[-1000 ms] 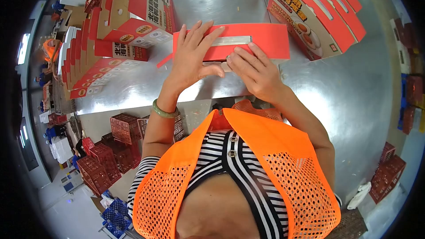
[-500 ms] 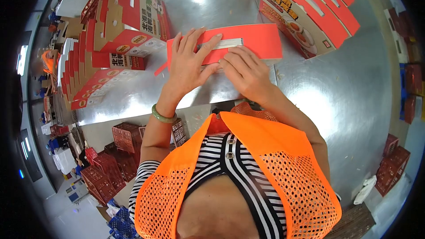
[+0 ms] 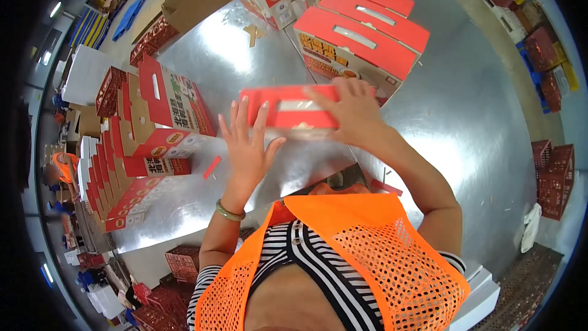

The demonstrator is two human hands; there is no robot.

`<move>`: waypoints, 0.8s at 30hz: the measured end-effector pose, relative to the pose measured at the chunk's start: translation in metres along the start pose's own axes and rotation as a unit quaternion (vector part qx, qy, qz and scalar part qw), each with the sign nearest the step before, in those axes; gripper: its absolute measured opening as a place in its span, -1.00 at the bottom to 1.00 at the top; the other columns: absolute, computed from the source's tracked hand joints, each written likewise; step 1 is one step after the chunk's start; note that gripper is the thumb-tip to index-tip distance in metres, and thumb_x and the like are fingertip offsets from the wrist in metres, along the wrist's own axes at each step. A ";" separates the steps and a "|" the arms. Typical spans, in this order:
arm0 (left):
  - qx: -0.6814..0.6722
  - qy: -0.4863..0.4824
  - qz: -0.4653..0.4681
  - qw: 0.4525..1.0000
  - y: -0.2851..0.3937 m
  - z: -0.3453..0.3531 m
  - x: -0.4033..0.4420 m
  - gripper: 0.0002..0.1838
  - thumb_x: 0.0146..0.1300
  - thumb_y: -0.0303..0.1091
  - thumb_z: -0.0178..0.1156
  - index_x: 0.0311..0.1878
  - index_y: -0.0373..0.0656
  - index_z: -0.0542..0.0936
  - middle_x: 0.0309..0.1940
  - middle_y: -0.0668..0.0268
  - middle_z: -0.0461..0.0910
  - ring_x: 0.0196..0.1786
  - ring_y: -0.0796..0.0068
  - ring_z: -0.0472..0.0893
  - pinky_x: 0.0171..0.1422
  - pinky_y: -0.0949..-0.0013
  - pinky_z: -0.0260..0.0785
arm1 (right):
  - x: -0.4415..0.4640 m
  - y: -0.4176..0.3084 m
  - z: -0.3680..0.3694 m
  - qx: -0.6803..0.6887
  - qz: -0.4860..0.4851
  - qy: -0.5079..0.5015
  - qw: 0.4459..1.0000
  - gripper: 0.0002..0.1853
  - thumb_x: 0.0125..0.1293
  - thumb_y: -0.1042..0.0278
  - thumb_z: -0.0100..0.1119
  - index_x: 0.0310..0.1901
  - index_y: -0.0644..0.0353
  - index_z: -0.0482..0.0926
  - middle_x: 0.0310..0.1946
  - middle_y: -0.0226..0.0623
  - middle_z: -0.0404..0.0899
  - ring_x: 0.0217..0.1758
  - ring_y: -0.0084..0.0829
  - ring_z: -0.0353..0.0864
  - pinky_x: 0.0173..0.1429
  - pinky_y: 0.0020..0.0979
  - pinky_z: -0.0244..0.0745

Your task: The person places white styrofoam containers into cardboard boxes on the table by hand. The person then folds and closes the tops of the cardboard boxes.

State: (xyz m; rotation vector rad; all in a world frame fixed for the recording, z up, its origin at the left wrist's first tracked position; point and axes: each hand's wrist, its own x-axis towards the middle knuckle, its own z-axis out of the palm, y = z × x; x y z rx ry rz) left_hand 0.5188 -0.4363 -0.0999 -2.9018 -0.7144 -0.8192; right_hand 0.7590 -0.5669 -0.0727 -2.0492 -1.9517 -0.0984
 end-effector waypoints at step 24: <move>-0.626 -0.149 -0.105 0.758 -0.085 0.143 0.118 0.24 0.27 0.18 0.43 0.72 -0.08 -0.18 0.68 0.10 0.04 0.64 0.17 0.20 0.63 -0.02 0.12 | 0.021 0.255 0.003 0.501 0.298 0.367 0.725 -0.28 0.63 -0.16 -0.09 0.63 0.06 0.13 0.61 -0.17 0.15 0.61 -0.22 0.17 0.63 -0.20 0.10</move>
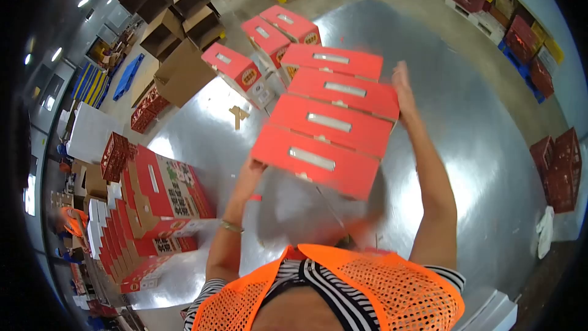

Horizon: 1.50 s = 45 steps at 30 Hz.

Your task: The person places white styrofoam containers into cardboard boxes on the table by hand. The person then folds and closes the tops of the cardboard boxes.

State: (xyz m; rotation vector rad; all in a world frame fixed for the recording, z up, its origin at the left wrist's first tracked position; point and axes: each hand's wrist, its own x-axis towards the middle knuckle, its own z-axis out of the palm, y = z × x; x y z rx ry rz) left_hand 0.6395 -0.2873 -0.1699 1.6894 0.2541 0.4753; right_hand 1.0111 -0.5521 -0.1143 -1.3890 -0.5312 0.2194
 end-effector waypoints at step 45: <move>-0.186 -0.063 -0.305 0.932 -0.006 0.000 0.386 0.04 0.40 0.32 0.10 0.63 -0.30 0.01 0.44 -0.32 0.34 0.40 -0.18 0.50 0.49 -0.03 0.38 | 0.304 0.020 0.159 -0.554 -0.089 -0.407 0.721 0.01 -0.09 0.16 0.35 0.55 -0.45 0.27 0.70 -0.16 -0.05 0.76 0.00 -0.16 0.63 0.43 -0.21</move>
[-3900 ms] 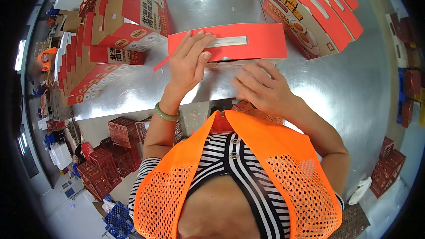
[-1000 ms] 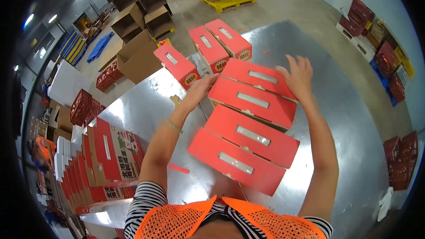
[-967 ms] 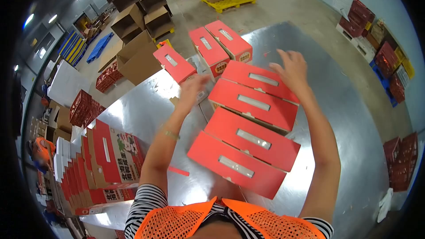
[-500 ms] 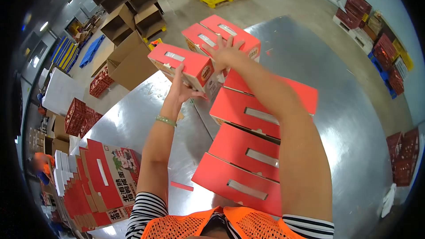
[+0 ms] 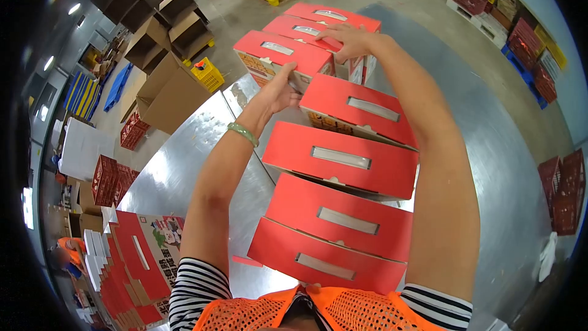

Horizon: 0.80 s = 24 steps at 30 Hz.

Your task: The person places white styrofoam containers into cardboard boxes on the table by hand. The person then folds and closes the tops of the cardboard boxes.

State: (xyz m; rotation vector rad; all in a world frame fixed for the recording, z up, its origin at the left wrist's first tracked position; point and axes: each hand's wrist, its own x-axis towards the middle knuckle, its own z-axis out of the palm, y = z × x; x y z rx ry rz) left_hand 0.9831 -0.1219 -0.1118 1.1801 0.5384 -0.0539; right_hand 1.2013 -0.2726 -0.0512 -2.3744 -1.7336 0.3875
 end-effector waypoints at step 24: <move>0.262 0.220 0.238 0.909 0.051 -0.079 0.065 0.32 0.14 0.27 0.50 0.72 0.04 -0.17 0.54 0.01 0.25 0.47 -0.04 0.42 0.32 -0.29 0.41 | -0.313 -0.027 0.098 0.376 0.155 0.316 0.857 -0.40 0.38 0.06 0.30 0.41 0.05 0.51 0.40 -0.17 0.40 0.54 -0.18 0.30 0.58 -0.14 0.21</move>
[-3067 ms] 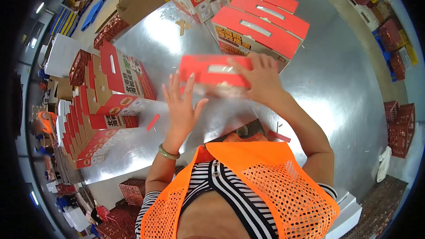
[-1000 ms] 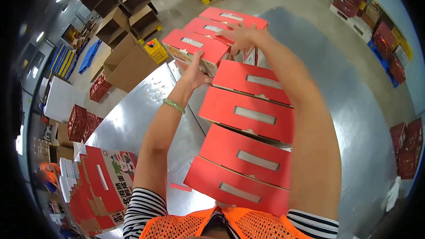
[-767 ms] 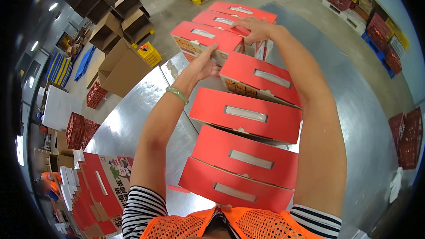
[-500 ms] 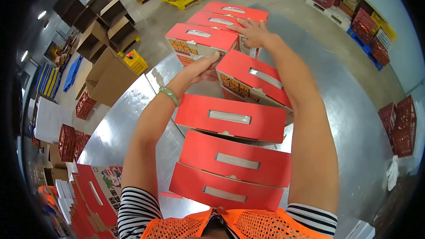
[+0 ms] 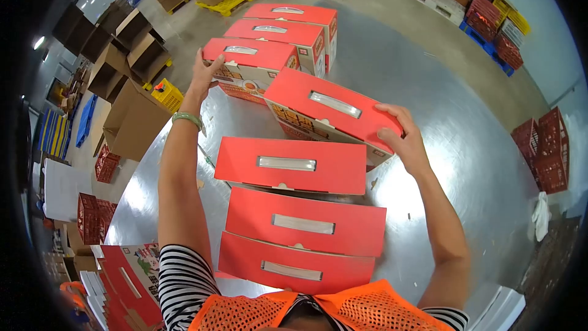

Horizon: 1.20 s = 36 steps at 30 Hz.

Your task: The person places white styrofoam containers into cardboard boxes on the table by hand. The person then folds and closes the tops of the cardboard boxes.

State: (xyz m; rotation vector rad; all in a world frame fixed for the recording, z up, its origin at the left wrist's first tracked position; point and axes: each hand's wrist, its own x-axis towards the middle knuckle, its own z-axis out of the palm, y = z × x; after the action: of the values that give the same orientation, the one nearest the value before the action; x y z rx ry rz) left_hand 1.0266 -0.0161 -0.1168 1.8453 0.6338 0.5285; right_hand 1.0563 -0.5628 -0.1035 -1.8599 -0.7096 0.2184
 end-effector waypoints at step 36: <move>-0.175 -0.122 -0.317 0.924 -0.011 -0.069 -0.560 0.32 0.21 0.08 0.44 0.72 0.32 -0.40 0.75 0.09 -0.33 0.65 -0.23 0.12 0.56 -0.21 0.24 | -0.246 -0.032 0.161 -0.061 0.021 -0.045 0.997 -0.06 0.20 0.27 0.53 0.52 0.22 0.16 0.35 0.01 0.35 0.25 -0.09 0.54 0.14 -0.21 0.56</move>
State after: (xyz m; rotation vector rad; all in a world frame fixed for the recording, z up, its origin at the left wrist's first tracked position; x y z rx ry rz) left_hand 0.5560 -0.3263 -0.1378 1.2441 0.8523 -0.0265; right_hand 0.7717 -0.5670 -0.1831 -1.9940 -0.7595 0.2932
